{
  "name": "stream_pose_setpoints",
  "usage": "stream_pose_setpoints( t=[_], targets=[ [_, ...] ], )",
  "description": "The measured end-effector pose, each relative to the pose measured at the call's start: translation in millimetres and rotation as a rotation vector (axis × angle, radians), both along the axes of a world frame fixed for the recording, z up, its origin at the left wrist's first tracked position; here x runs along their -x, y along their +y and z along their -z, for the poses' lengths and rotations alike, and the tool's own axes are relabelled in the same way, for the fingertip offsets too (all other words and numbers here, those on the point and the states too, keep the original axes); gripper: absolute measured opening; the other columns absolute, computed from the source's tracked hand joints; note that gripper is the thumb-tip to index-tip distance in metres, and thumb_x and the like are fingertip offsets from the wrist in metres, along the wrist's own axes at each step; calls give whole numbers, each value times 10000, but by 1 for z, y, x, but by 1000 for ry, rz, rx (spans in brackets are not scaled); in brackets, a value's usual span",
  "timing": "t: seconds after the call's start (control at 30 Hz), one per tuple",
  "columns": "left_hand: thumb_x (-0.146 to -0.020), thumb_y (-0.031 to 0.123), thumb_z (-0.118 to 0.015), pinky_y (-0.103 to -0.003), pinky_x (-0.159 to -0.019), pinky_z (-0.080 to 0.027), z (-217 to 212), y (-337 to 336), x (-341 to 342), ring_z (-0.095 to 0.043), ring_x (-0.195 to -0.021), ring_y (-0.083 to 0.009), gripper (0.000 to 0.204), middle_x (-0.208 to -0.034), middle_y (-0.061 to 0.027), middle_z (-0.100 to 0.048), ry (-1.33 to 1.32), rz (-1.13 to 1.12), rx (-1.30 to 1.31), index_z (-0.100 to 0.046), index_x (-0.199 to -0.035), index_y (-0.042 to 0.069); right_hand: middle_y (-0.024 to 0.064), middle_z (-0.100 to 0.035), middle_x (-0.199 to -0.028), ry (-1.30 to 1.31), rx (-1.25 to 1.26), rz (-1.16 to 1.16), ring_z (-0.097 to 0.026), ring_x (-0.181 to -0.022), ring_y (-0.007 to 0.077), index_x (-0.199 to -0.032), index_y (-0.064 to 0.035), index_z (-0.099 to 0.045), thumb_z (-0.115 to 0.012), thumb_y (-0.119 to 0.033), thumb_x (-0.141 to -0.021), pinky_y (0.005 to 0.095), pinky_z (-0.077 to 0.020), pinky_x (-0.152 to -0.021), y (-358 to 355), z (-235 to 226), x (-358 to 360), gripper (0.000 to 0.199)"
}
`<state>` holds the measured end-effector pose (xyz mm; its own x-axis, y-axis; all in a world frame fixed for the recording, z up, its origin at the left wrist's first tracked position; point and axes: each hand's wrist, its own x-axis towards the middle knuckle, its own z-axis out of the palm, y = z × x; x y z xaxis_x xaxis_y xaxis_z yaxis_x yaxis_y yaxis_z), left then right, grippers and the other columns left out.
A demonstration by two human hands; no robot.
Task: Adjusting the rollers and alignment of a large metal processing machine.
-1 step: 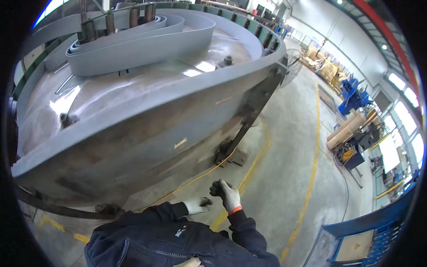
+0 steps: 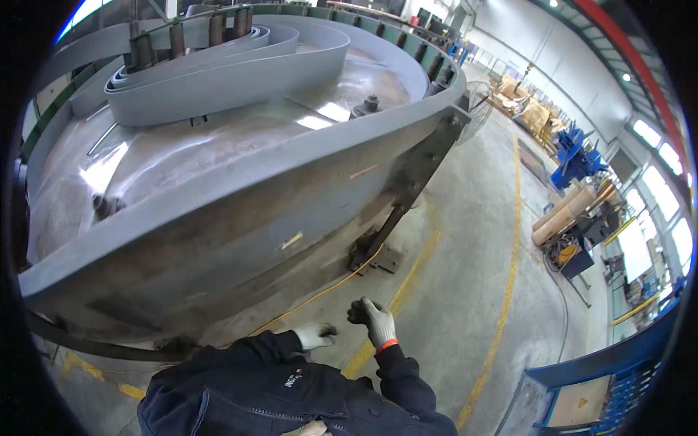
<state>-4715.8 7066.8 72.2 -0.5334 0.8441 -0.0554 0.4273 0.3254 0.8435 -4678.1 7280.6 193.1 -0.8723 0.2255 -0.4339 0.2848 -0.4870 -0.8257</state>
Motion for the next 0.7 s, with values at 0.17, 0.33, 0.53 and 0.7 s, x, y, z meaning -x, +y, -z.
stream_pose_setpoints(
  t=[0.17,0.33,0.53,0.7],
  targets=[
    [-879,406,-590,-459,-930,-506,84,-91,52,-655,-1066,-386,470,-1146,-203,-696,-146,-176,445,-677,-1185,61,209,-719,-831,-277,-155,140,-713,-683,328,-1006,100,-642,-577,-256,-996,408,-602,-644,88,102,-27,362],
    [-878,446,-634,-434,-819,-537,168,-198,13,-715,-918,-326,472,-973,-214,-729,-255,-497,682,-720,-1057,17,280,-720,-844,-650,-176,281,-697,-584,350,-950,134,-639,-574,-312,-976,388,-557,-511,135,192,-108,451],
    [-909,489,-621,-414,-627,-530,113,-221,-25,-689,-682,-250,499,-793,-144,-716,-653,-720,793,-722,-998,9,284,-719,-947,-770,-44,229,-712,-717,406,-990,152,-617,-445,-433,-1008,454,-562,-593,165,233,-126,610],
    [-940,429,-593,-393,-583,-504,119,-179,-11,-658,-633,-226,413,-723,-111,-673,-757,-1017,640,-675,-857,33,166,-701,-835,-682,-39,33,-672,-639,304,-965,56,-635,-546,-332,-990,383,-505,-541,200,266,-47,398]
  ],
)
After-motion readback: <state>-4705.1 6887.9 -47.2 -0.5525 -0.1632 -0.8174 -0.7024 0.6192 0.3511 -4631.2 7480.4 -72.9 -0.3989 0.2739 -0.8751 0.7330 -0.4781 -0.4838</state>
